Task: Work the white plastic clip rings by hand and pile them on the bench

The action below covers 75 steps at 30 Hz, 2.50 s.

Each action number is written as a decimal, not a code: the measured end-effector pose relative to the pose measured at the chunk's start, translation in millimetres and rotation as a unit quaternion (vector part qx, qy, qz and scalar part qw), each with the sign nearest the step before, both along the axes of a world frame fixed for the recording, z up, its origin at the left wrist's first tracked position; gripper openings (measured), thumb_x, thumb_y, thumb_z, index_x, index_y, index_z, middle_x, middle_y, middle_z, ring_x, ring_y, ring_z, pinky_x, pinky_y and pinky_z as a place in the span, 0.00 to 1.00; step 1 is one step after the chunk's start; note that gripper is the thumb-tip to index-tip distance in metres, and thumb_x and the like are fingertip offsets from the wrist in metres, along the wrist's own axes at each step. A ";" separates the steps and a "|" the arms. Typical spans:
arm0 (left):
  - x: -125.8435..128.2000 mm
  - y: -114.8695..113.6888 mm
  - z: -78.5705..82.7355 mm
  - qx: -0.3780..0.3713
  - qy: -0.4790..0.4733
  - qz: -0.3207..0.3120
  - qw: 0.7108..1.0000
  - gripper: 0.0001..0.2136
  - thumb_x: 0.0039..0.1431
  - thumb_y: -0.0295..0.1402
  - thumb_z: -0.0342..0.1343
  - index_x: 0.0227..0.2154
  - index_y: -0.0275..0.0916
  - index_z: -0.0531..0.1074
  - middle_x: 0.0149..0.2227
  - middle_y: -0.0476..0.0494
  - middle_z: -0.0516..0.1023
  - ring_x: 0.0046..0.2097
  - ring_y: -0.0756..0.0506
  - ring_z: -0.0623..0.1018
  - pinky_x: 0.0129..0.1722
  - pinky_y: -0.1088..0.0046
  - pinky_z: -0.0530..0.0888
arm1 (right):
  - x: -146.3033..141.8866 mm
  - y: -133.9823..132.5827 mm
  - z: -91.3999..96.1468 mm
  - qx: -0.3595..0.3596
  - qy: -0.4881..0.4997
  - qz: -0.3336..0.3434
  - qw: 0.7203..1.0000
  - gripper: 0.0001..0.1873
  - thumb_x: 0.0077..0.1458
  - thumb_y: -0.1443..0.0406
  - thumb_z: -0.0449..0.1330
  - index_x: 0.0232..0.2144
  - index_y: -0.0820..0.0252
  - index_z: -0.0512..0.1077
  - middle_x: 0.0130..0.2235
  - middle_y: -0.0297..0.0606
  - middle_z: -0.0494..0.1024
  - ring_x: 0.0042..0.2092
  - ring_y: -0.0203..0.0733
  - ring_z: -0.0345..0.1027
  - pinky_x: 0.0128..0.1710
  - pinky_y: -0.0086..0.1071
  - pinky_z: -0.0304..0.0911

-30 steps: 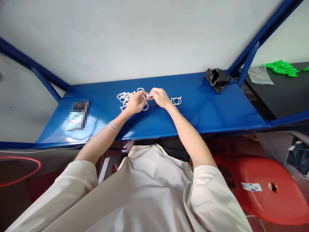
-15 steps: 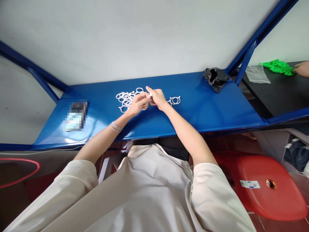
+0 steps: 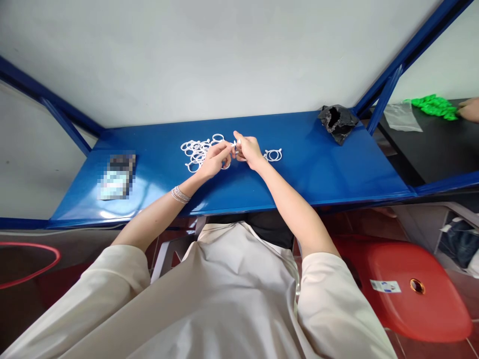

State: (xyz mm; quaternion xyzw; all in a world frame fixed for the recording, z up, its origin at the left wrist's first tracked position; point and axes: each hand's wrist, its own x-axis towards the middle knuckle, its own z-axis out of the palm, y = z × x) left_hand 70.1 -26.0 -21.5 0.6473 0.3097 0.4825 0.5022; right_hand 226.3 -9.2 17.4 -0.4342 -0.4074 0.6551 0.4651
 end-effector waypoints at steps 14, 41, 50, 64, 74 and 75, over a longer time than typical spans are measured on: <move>-9.0 10.1 -7.2 0.077 0.034 0.166 0.983 0.18 0.66 0.51 0.71 0.39 0.40 0.81 0.32 0.47 0.83 0.20 0.55 0.71 0.19 0.78 0.64 | 7.2 3.2 -2.2 0.033 -0.033 0.068 0.997 0.40 0.62 0.32 0.67 0.24 0.51 0.54 0.17 0.21 0.53 0.17 0.28 0.42 0.14 0.28 0.45; -10.5 13.2 -15.7 0.132 0.050 0.193 0.971 0.20 0.70 0.55 0.67 0.43 0.41 0.83 0.42 0.43 0.83 0.24 0.56 0.73 0.21 0.79 0.67 | 3.8 -2.2 -3.5 0.057 -0.014 0.101 0.993 0.33 0.60 0.35 0.71 0.33 0.55 0.67 0.27 0.25 0.72 0.19 0.28 0.60 0.19 0.27 0.62; -16.5 19.4 -22.7 0.178 0.115 0.255 0.944 0.12 0.69 0.47 0.69 0.41 0.45 0.88 0.42 0.44 0.75 0.31 0.52 0.69 0.29 0.75 0.71 | 3.1 0.7 -8.2 0.069 -0.041 0.122 0.989 0.31 0.62 0.39 0.73 0.30 0.58 0.72 0.28 0.29 0.75 0.21 0.29 0.63 0.22 0.27 0.65; -14.7 14.0 -22.0 0.177 0.142 0.191 0.955 0.12 0.70 0.43 0.66 0.48 0.46 0.89 0.47 0.42 0.74 0.30 0.54 0.68 0.27 0.77 0.69 | 5.1 4.8 -10.2 0.096 -0.100 0.047 0.989 0.33 0.70 0.42 0.67 0.24 0.58 0.68 0.25 0.32 0.68 0.26 0.31 0.56 0.22 0.26 0.50; -12.9 7.7 -11.2 0.189 0.150 0.184 0.953 0.15 0.69 0.48 0.68 0.48 0.44 0.86 0.44 0.44 0.76 0.29 0.55 0.66 0.27 0.77 0.68 | 6.6 4.7 -6.0 0.095 -0.102 0.034 0.990 0.41 0.64 0.31 0.64 0.19 0.56 0.63 0.20 0.30 0.59 0.23 0.31 0.49 0.19 0.26 0.46; -13.3 7.7 -11.2 0.196 0.155 0.185 0.950 0.14 0.70 0.48 0.67 0.48 0.44 0.86 0.43 0.44 0.76 0.29 0.55 0.67 0.28 0.77 0.68 | 6.6 4.2 -5.0 0.096 -0.103 0.037 0.989 0.42 0.63 0.30 0.64 0.19 0.56 0.63 0.20 0.30 0.59 0.23 0.31 0.49 0.19 0.26 0.45</move>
